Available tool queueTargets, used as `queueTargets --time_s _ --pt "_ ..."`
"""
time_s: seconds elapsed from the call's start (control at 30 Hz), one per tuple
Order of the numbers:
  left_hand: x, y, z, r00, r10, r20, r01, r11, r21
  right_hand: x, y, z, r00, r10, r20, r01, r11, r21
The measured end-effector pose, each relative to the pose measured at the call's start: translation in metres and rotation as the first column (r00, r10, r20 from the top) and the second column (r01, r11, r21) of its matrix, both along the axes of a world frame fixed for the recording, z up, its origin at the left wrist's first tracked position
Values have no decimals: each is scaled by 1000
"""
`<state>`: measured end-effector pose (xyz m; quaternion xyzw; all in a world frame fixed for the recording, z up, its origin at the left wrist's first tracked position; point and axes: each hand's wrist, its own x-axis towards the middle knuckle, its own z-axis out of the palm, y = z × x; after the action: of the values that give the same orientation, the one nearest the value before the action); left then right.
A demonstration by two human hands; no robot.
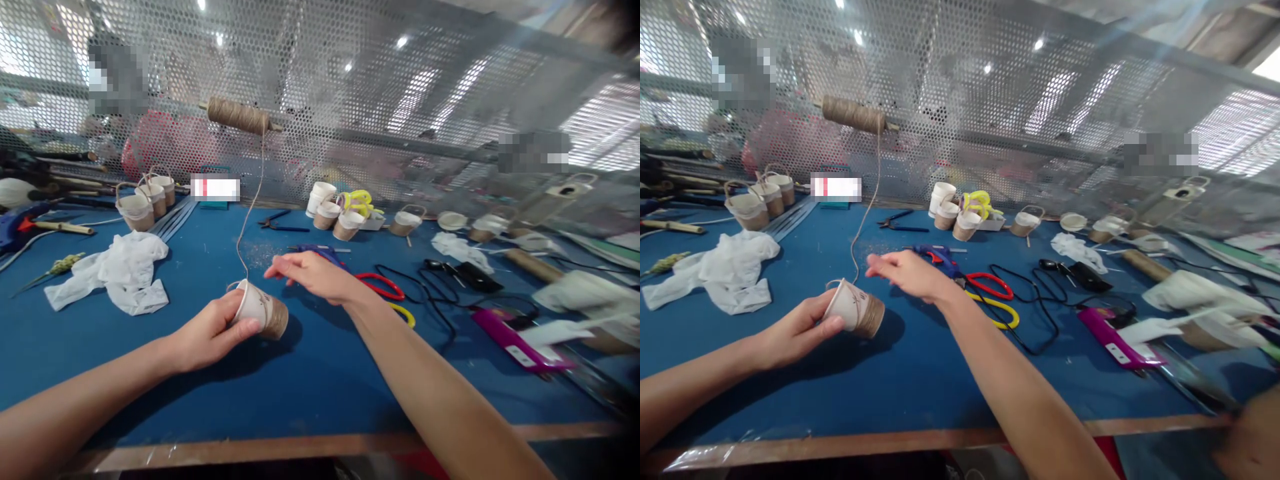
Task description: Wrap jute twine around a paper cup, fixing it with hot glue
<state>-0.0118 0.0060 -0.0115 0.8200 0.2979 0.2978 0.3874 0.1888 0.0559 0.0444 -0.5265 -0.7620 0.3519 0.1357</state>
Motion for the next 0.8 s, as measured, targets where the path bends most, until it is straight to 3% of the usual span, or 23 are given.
queueTargets --time_s 0.1,0.2,0.33,0.6,0.7,0.8 --pt "1 -4 3 995 -90 -43 95 987 130 -23 -12 5 976 203 -79 -208 975 -75" --pt "3 -6 6 986 -165 -22 166 965 202 -32 -13 3 957 266 -115 -277 956 -99" --pt "3 -8 8 982 -187 -9 184 958 221 -28 -15 1 950 277 -147 -292 952 -94" --pt "4 -10 9 978 -201 -54 208 949 237 -27 -25 18 959 240 -150 -260 957 -128" --pt "3 -10 12 977 -212 -7 211 964 164 -28 -26 15 951 192 -242 -223 969 -107" --pt "1 -11 12 988 -115 103 122 990 -71 -22 -31 10 923 53 -381 -93 992 -88"
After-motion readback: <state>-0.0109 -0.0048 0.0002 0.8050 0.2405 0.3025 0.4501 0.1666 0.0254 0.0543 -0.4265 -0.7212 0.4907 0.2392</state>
